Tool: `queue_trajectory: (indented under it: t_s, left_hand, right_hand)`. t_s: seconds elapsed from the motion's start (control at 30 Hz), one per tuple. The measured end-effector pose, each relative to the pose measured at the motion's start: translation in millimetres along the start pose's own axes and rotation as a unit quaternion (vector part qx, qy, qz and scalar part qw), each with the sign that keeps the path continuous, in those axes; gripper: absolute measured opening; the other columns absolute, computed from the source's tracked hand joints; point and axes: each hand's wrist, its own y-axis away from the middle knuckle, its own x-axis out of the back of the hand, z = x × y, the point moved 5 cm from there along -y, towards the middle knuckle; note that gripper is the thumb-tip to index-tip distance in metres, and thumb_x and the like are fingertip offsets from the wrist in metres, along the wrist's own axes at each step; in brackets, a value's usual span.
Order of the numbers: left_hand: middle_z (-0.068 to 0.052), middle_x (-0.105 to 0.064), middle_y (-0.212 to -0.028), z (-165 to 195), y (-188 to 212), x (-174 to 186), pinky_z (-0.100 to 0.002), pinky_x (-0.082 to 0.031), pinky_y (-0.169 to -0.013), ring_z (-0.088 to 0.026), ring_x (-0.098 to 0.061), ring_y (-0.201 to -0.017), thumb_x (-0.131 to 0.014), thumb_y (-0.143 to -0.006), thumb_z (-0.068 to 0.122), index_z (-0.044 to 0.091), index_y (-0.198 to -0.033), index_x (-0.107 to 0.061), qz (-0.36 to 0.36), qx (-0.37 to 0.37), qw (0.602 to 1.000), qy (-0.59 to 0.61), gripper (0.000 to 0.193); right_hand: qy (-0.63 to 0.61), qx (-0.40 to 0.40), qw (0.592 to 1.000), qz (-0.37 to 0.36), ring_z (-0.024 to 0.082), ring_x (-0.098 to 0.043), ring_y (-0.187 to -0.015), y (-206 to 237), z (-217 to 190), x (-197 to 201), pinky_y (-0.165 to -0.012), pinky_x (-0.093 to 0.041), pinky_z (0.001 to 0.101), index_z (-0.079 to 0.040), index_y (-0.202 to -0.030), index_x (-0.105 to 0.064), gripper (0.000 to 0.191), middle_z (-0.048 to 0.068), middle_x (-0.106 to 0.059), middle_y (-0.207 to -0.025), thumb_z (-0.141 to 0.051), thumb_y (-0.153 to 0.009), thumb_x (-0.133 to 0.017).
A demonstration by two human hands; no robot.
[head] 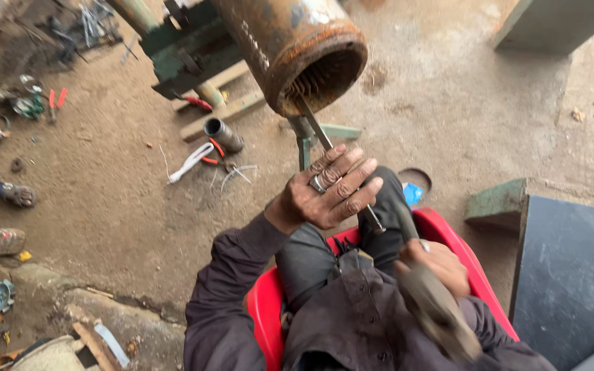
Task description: The person sits in a reclined chair holding a long metal rod against the finned opening of a large cylindrical housing and strikes the rod with a hammer, repeatedly repositioning the rod to drive it into the cylinder. They continue hammering at different angles until the end of the clip.
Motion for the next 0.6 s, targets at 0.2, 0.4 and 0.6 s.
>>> queue_trajectory:
  t_s: [0.2, 0.4, 0.6]
  left_hand:
    - [-0.015, -0.068, -0.134, -0.1, 2.8, -7.8, -0.048, -0.049, -0.117, -0.032, -0.066, -0.127, -0.067, -0.106, 0.017, 0.008, -0.133, -0.067, -0.007, -0.03, 0.997, -0.077, 0.028]
    - [-0.014, -0.067, -0.133, -10.1, 3.6, -8.0, -0.047, -0.049, -0.115, -0.032, -0.065, -0.126, -0.064, -0.112, 0.022, 0.005, -0.133, -0.064, 0.007, 0.009, 0.999, -0.044, 0.027]
    - [-0.015, -0.068, -0.132, -19.6, 8.5, -11.2, -0.048, -0.05, -0.115, -0.031, -0.065, -0.127, -0.065, -0.108, 0.023, 0.005, -0.13, -0.065, -0.007, 0.033, 0.999, -0.028, 0.029]
  right_hand:
    - [0.022, 0.024, 0.998, -0.052, 0.015, -0.056, -0.06, 1.4, 15.1, -19.3, -0.057, -0.046, 0.0304, -0.002, -0.087, -0.06, 0.009, 0.004, -0.057, -0.069, -0.004, -0.085, -0.069]
    - [-0.038, -0.021, 0.999, 0.019, 0.014, -0.055, -0.06, 8.1, 32.1, -16.8, -0.055, -0.044, 0.0294, -0.001, -0.082, -0.061, 0.01, 0.004, -0.056, -0.069, -0.003, -0.082, -0.07]
    - [-0.075, -0.17, 0.979, -0.084, 0.015, -0.052, -0.058, 12.0, 62.0, -35.8, -0.053, -0.042, 0.029, 0.001, -0.083, -0.062, 0.01, 0.003, -0.055, -0.07, 0.001, -0.078, -0.071]
